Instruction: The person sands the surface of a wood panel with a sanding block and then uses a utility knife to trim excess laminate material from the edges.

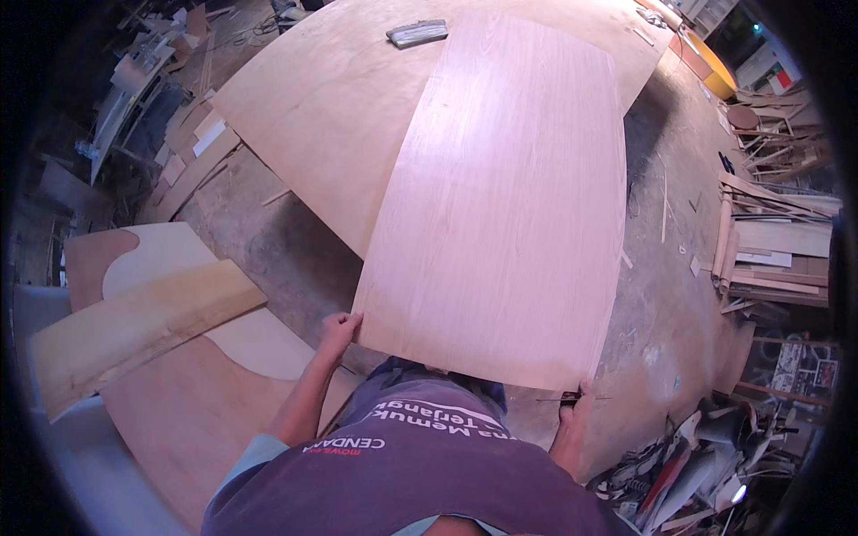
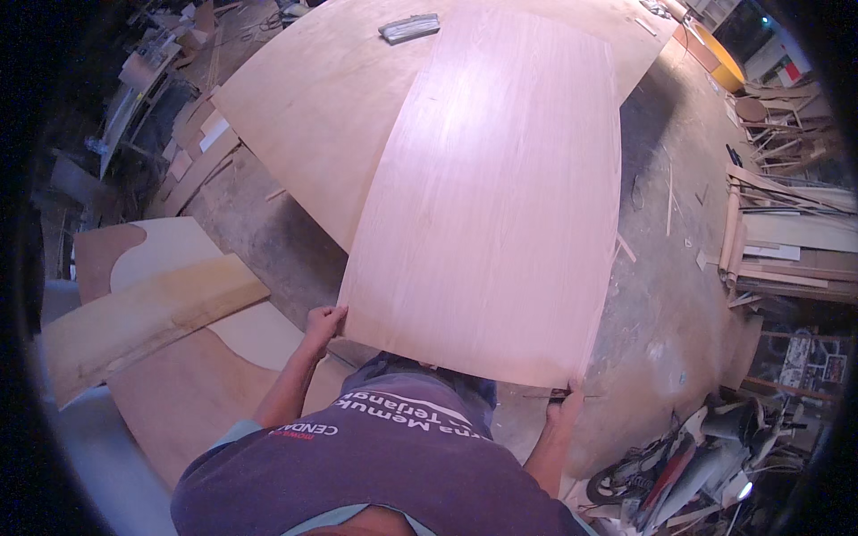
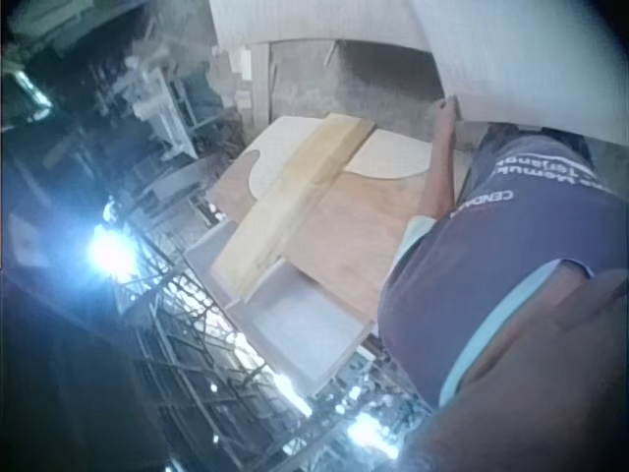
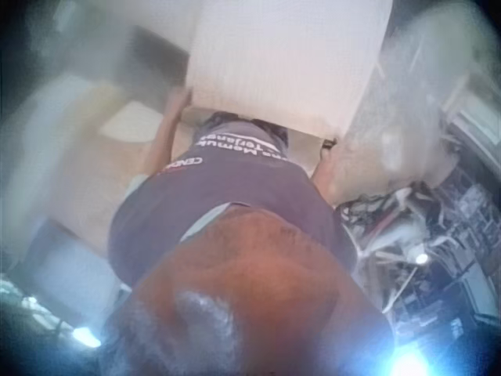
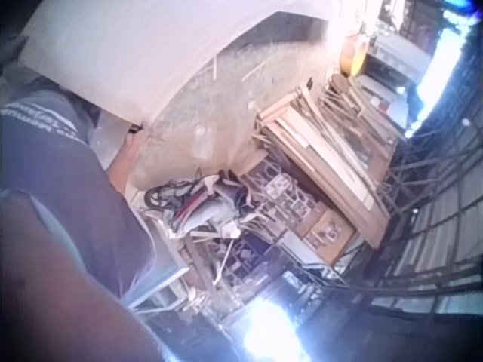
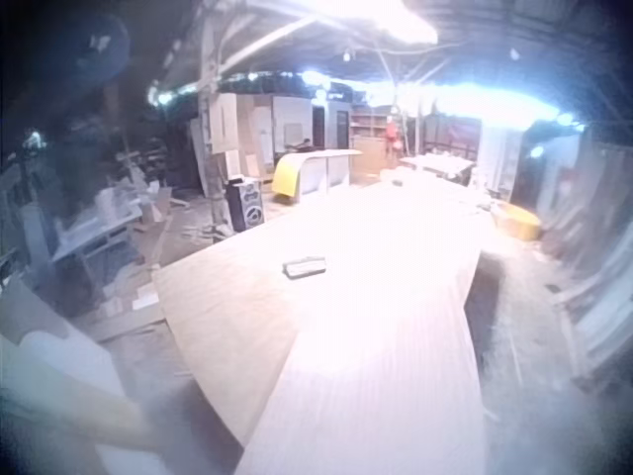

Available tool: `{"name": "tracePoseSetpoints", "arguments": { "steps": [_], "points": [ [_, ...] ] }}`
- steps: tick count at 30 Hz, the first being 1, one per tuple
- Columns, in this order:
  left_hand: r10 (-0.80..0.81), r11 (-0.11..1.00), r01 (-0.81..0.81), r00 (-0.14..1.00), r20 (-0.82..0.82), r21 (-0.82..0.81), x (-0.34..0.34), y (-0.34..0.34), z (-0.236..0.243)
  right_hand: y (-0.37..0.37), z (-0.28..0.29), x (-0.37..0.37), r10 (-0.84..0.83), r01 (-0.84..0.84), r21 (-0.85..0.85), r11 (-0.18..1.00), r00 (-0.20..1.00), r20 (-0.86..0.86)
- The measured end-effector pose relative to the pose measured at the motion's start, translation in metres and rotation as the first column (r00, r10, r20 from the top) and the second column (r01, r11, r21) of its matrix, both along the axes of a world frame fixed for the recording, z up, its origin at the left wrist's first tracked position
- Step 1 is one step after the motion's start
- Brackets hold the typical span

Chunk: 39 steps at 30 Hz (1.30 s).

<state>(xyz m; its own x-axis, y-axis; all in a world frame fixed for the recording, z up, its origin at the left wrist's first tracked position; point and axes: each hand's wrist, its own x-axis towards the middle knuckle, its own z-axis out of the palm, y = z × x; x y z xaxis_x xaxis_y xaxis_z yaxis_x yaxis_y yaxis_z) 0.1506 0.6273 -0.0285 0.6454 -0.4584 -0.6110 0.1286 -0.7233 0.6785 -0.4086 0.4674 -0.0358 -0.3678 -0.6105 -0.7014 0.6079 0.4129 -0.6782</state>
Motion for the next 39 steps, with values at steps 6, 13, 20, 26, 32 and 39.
{"name": "tracePoseSetpoints", "arguments": {
  "steps": [6, 13, 20, 26, 32, 39],
  "points": [
    [-0.073, 0.995, 0.069, 0.996, 0.050, 0.072, 0.095, -0.015, 0.014, 0.041, -0.019, 0.064, 0.140, -0.140, 0.017, 0.990, 0.990, 0.028],
    [-0.354, 0.891, 0.414, 0.386, 0.852, 0.183, 0.129, -0.106, 0.078, 0.050, -0.046, 0.063, 0.066, -0.066, -0.025, 0.997, 0.998, 0.003],
    [-0.602, 0.389, 0.816, -0.125, 0.788, 0.427, 0.137, -0.286, 0.031, 0.063, -0.026, 0.085, 0.007, 0.013, 0.095, 0.995, 0.979, -0.205],
    [-0.656, 0.427, 0.798, -0.050, 0.753, 0.425, 0.188, -0.468, 0.013, 0.156, 0.010, 0.177, -0.359, 0.484, 0.222, 0.846, 0.826, -0.434],
    [-0.574, 0.448, 0.820, -0.041, 0.818, 0.356, 0.224, -0.567, 0.009, 0.246, 0.044, 0.311, -0.487, 0.635, 0.344, 0.692, 0.762, -0.426],
    [-0.526, 0.445, 0.835, -0.048, 0.849, 0.323, 0.235, -0.602, 0.004, 0.294, 0.058, 0.383, -0.518, 0.676, 0.410, 0.613, 0.735, -0.437]
  ]
}}
